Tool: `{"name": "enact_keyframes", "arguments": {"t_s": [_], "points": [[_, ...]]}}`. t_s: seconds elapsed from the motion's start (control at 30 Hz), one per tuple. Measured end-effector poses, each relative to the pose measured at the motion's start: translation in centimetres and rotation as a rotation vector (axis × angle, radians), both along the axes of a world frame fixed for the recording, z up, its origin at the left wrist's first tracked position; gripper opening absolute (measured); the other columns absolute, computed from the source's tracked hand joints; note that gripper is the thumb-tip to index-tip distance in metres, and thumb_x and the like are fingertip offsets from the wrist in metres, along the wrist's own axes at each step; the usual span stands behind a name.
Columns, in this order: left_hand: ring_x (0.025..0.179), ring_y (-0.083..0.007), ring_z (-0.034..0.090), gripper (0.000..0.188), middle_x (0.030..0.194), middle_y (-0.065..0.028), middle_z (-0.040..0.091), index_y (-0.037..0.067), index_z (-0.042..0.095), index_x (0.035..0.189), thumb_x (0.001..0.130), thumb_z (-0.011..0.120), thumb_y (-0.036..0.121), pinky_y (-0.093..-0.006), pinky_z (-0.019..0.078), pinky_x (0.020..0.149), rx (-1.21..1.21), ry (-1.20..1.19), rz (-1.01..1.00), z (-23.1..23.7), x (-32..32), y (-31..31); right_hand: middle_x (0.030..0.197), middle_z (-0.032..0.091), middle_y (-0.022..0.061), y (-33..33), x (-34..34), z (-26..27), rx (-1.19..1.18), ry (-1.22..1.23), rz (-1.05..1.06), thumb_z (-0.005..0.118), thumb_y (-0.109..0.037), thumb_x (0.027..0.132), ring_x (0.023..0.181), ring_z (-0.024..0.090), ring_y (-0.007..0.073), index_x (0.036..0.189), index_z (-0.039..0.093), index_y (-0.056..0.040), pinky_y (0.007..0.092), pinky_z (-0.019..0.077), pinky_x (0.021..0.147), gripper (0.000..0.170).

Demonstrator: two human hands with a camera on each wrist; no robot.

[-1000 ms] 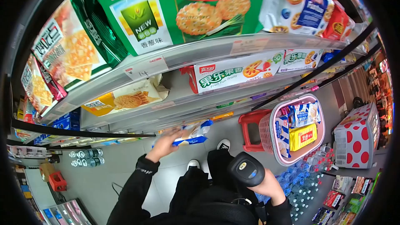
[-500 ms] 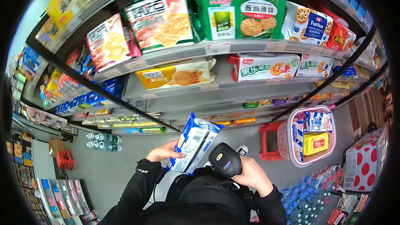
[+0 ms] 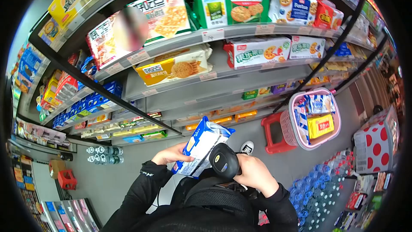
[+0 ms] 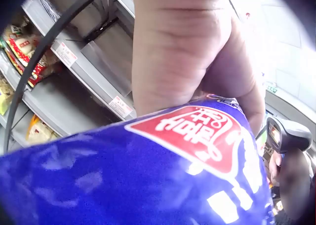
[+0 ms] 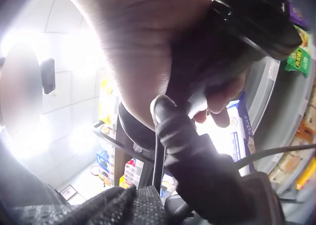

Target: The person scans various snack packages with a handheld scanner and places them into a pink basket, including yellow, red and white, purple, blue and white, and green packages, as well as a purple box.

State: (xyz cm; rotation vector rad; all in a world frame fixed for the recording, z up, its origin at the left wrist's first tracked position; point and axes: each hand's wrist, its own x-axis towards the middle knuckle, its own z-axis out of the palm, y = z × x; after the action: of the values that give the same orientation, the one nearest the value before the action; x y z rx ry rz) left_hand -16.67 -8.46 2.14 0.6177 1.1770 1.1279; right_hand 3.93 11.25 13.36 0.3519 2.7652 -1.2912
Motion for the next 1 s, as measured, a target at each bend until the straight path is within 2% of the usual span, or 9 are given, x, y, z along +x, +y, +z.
{"name": "enact_keyframes", "arguments": {"t_s": [0.17, 0.23, 0.5, 0.73, 0.83, 1.0], "points": [[0.103, -0.0127, 0.043, 0.058, 0.115, -0.0061, 0.049, 0.001, 0.036, 0.124, 0.074, 0.064, 0.01, -0.0267, 0.031, 0.093, -0.012, -0.033, -0.092, -0.3, 0.6, 2.2, 0.076, 0.057, 0.017, 0.5, 2.3, 0.1, 0.035, -0.04, -0.094, 0.063, -0.014, 0.057, 0.074, 0.056, 0.0342, 0.084, 0.054, -0.0003, 0.0373, 0.0445, 0.067, 0.032], [0.103, -0.0126, 0.043, 0.058, 0.115, -0.0061, 0.049, 0.001, 0.036, 0.123, 0.074, 0.064, 0.01, -0.0267, 0.031, 0.093, -0.016, -0.035, -0.112, -0.2, 0.9, 3.2, 0.081, 0.058, 0.0164, 0.9, 2.7, 0.8, 0.035, -0.106, -0.111, 0.062, -0.013, 0.06, 0.078, 0.056, 0.0338, 0.084, 0.054, -0.0006, 0.0377, 0.0447, 0.069, 0.029], [0.104, -0.0124, 0.043, 0.057, 0.115, -0.0059, 0.049, 0.001, 0.036, 0.123, 0.074, 0.064, 0.009, -0.0268, 0.0312, 0.093, -0.015, -0.019, -0.152, 0.3, 2.5, 8.5, 0.084, 0.058, 0.0158, 5.1, 5.2, 0.1, -0.05, -0.021, -0.16, 0.063, -0.013, 0.06, 0.08, 0.055, 0.0328, 0.088, 0.054, -0.0009, 0.0364, 0.0442, 0.071, 0.031], [0.102, -0.0125, 0.045, 0.059, 0.113, -0.0064, 0.051, 0.003, 0.038, 0.123, 0.071, 0.066, 0.011, -0.0263, 0.0319, 0.092, -0.026, 0.03, -0.163, -0.7, 6.9, 18.4, 0.082, 0.058, 0.0163, 13.3, 11.2, -1.9, -0.137, 0.026, -0.299, 0.063, -0.015, 0.061, 0.078, 0.056, 0.0335, 0.089, 0.054, -0.0009, 0.0366, 0.0443, 0.069, 0.033], [0.1, -0.0121, 0.046, 0.056, 0.109, -0.006, 0.052, 0.002, 0.04, 0.12, 0.071, 0.066, 0.012, -0.026, 0.0332, 0.09, -0.063, 0.148, -0.12, -2.1, 9.8, 23.1, 0.082, 0.058, 0.0168, 16.8, 14.6, -2.5, -0.191, 0.036, -0.405, 0.064, -0.014, 0.061, 0.077, 0.056, 0.0335, 0.089, 0.054, -0.0004, 0.0359, 0.0443, 0.068, 0.032], [0.098, -0.0125, 0.047, 0.057, 0.107, -0.0059, 0.052, 0.001, 0.042, 0.118, 0.069, 0.067, 0.013, -0.0262, 0.0346, 0.088, -0.079, 0.193, -0.082, -0.4, 14.6, 31.6, 0.08, 0.059, 0.0174, 22.5, 19.6, -3.1, -0.313, 0.057, -0.56, 0.065, -0.01, 0.06, 0.075, 0.057, 0.0311, 0.088, 0.055, 0.0017, 0.0339, 0.0443, 0.069, 0.032]]}}
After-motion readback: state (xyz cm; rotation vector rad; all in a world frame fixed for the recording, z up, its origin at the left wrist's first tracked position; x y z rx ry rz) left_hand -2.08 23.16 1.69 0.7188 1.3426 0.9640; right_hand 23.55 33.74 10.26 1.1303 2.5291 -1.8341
